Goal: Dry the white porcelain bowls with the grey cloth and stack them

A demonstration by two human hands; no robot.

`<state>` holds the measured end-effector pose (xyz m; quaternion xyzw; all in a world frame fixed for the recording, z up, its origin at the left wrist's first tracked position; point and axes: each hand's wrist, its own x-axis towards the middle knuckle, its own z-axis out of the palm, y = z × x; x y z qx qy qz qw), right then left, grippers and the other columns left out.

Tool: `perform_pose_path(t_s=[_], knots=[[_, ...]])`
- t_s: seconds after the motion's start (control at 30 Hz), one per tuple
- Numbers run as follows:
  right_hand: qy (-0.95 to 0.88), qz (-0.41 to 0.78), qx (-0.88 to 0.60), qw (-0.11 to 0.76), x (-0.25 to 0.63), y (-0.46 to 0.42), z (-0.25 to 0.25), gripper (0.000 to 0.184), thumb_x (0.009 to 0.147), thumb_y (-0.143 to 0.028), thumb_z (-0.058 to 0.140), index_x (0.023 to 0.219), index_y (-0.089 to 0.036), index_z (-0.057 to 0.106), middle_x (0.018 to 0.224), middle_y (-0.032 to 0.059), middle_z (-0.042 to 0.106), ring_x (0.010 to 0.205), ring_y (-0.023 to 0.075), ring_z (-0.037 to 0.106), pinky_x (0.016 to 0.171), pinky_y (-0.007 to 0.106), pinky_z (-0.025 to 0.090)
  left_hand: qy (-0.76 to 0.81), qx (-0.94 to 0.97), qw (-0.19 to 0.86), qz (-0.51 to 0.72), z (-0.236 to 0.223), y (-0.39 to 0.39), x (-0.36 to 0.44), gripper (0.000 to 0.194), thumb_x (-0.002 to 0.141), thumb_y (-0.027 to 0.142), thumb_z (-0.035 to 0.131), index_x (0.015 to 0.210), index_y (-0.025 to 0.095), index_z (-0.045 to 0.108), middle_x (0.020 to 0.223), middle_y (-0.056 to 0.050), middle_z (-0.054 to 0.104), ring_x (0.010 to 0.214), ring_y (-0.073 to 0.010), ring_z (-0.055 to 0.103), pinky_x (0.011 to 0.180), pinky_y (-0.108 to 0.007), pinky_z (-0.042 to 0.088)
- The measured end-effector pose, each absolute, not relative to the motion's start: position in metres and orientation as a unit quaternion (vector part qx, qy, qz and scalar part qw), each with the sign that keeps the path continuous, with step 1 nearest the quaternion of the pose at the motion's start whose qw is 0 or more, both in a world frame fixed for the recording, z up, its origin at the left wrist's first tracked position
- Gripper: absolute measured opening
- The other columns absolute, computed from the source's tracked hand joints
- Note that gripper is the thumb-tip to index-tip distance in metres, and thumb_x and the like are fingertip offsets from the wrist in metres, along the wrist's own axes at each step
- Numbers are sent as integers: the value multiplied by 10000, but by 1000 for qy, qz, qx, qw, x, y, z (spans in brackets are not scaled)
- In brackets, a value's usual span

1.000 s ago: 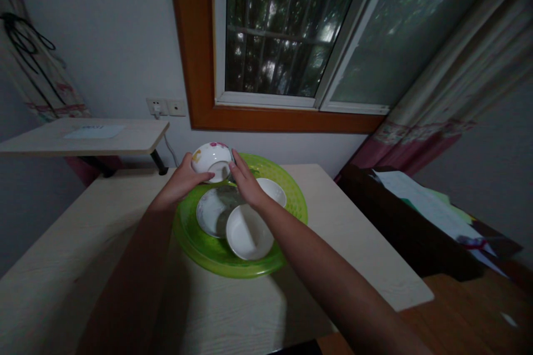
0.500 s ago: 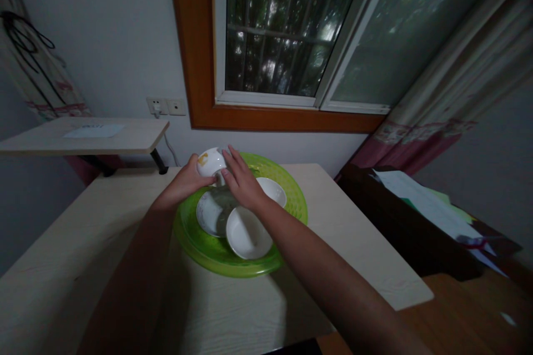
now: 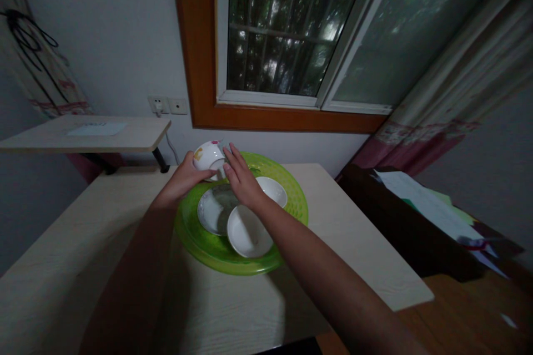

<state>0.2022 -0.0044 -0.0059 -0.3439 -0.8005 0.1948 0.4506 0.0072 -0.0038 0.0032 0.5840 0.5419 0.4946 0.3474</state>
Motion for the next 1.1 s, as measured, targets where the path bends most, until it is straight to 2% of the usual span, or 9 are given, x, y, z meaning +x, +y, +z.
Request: perform_pose_path(t_s=[0.17,0.27,0.47,0.6,0.77,0.93,1.03,1.1], knots=[[-730,307,-392,468,205,6,-14,775,972,-729,289,1594,-266,297,1662,51,297,1555,234,242,1291,486,152,509,556,406,517,2,-6,8,698,638,324,850,1226,202,494,1177,-98,641,965,-229,667,748,-314,553],[-725,312,-396,470,206,8,-17,806,959,-751,286,1593,-253,299,1655,61,312,1550,239,256,1289,486,163,515,568,397,504,5,-10,8,675,650,337,845,1214,199,500,1160,-92,643,944,-220,663,746,-306,550],[-784,205,-372,452,207,1,-14,668,1023,-631,281,1595,-284,286,1682,38,245,1565,219,208,1292,489,165,536,613,357,458,8,-9,7,662,653,329,830,1203,177,496,1152,-92,650,999,-233,657,840,-334,543],[-835,120,-332,422,207,-7,-7,579,1054,-518,314,1596,-317,275,1699,6,186,1582,226,128,1288,509,184,545,616,355,443,10,-9,8,670,652,338,827,1211,175,496,1152,-94,649,1013,-243,654,838,-336,545],[-868,56,-294,396,205,-12,2,510,1066,-430,332,1569,-347,338,1679,-35,249,1590,213,50,1290,526,179,509,601,396,472,7,-10,9,620,685,313,799,1204,184,485,1105,-70,651,947,-210,661,771,-304,545],[-853,74,-308,415,207,-8,2,491,1065,-450,330,1546,-365,381,1676,-33,258,1584,217,110,1288,527,169,481,576,437,496,4,-10,9,660,677,281,816,1242,180,490,1133,-79,649,939,-204,664,794,-322,560],[-826,131,-324,442,209,-2,-2,529,1049,-496,367,1554,-339,368,1679,14,249,1565,219,193,1280,497,190,458,561,467,508,5,-12,9,742,685,263,827,1330,192,467,1243,-112,634,1014,-217,668,858,-348,572],[-805,174,-332,460,209,2,-6,572,1023,-537,423,1553,-329,367,1674,42,256,1547,221,246,1269,480,215,443,549,491,511,6,-13,10,749,697,264,829,1344,201,458,1281,-123,622,1019,-223,678,843,-352,586]])
